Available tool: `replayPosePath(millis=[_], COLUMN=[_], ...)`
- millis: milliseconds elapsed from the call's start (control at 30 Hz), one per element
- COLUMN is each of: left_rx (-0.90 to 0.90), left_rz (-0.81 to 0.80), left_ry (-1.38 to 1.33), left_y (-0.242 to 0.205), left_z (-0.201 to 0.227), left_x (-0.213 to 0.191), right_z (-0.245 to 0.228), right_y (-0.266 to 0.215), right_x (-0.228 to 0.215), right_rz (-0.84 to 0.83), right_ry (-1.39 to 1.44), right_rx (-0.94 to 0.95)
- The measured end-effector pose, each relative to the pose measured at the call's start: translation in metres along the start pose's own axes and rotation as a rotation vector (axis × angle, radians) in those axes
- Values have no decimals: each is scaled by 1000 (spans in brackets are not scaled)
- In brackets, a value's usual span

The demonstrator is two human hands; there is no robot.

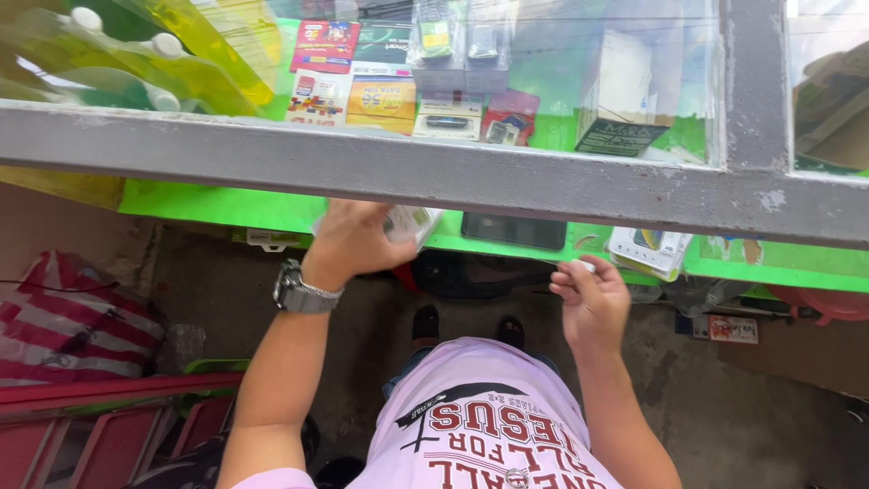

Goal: Sorting and organizing mobile phone screen protector boxes on a service counter and inside a display case.

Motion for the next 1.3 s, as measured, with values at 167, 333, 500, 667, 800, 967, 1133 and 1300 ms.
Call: replayPosePath(millis=[167, 333, 500, 667, 800, 967, 1133, 1300], left_rx=[52, 138, 169, 194, 204, 205, 209, 246], left_rz=[25, 116, -31, -48, -47, -55, -63, -90], left_ry=[-137, -165, -129, -125, -97, -95, -67, -35], left_y=[12, 21, 32, 33, 35, 37, 37, 35], left_z=[59, 93, 115, 121, 126, 128, 130, 135], left_x=[-37, -54, -65, -67, -70, -71, -71, -64], right_z=[-49, -64, -89, -105, -104, -101, -103, -110], right_y=[-31, -61, -98, -112, -110, -107, -107, -110], right_x=[7, 28, 70, 67, 63, 59, 60, 74], right_rz=[-154, -292, -317, -273, -253, -251, -257, -259], right_ry=[72, 87, -76, -270, -254, -231, -240, -413], right_rx=[-150, -259, -361, -524, -509, -478, -489, -469])
Point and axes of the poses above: each hand's wrist, its own y-axis towards the middle knuckle, its own x-axis out of the palm, z = x × y, the point moved 10 cm from there along y, towards the middle knuckle, and after that the axes turned 7 degrees about -z, right-handed, at the moved point
